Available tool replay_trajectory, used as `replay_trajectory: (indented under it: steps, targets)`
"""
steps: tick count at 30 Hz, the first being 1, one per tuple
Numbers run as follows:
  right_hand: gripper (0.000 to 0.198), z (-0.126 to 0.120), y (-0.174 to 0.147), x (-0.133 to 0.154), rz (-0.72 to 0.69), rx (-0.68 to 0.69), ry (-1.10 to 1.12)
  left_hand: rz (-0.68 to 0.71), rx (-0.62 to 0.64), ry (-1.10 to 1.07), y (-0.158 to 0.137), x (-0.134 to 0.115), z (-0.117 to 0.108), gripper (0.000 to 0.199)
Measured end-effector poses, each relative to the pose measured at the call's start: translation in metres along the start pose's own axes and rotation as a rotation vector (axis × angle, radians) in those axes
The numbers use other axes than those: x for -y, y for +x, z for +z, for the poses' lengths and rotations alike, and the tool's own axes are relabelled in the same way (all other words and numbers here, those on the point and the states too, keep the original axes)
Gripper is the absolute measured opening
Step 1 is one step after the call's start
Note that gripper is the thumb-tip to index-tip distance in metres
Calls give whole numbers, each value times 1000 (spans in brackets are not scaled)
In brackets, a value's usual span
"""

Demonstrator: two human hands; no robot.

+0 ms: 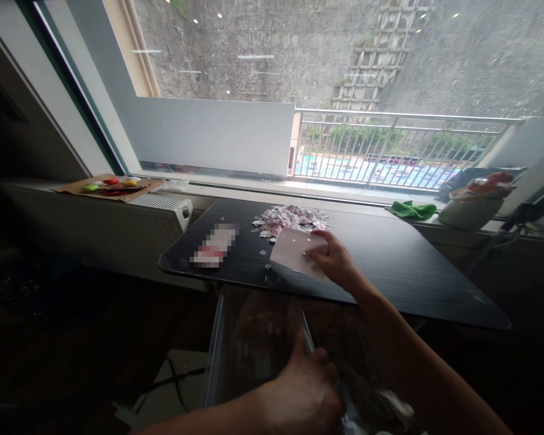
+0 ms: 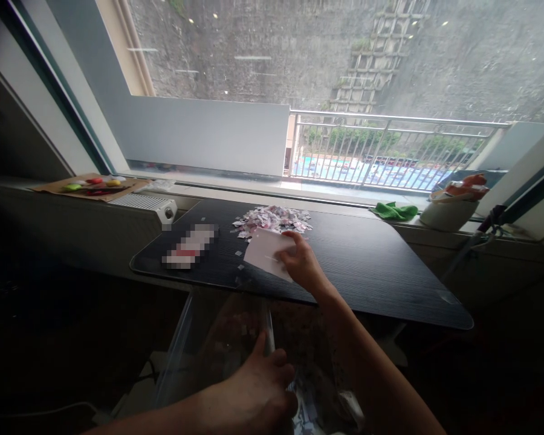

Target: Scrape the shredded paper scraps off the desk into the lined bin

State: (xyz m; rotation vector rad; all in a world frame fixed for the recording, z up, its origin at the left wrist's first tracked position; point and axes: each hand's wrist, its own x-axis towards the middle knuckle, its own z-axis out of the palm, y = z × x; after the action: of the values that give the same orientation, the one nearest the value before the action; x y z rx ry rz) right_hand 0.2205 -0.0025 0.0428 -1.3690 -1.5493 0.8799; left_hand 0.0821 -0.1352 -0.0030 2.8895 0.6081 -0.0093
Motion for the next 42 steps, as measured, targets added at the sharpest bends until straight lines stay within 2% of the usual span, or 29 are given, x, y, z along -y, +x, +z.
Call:
replay_trajectory:
  steps: [2,8,12,17,20,25,27,30,32,38,42]
  targets:
    - [54,3,5,-3,44,17,20,6,14,-13,2,1,1,15]
    - [59,3,0,-9,103,225,158,12,2,-2,0,-1,-5,15]
    - [57,0,-2,-12,95,193,166,20,6,10,-1,-1,-8,15]
    - [56,-2,-9,-14,109,264,180,23,1,7,0,-2,-10,14]
    - [57,-3,-13,-12,98,230,185,20,-19,6,0,-2,-11,14]
    - [59,-12,-19,-7,115,252,184,4,34,0,1,-2,-13,15]
    - [60,-20,-20,-9,109,185,237,-1,50,-6,1,-1,-13,16]
    - [59,-31,-18,-18,116,-53,292,-6,58,1,0,-1,-13,16]
    - [58,-35,-15,-28,127,-165,288,-13,84,20,0,-1,-13,17]
    - [59,-29,-14,-44,106,-278,248,-39,167,45,1,-1,-14,15]
    - [56,-36,-15,-45,87,-500,170,-49,208,36,1,0,-14,18]
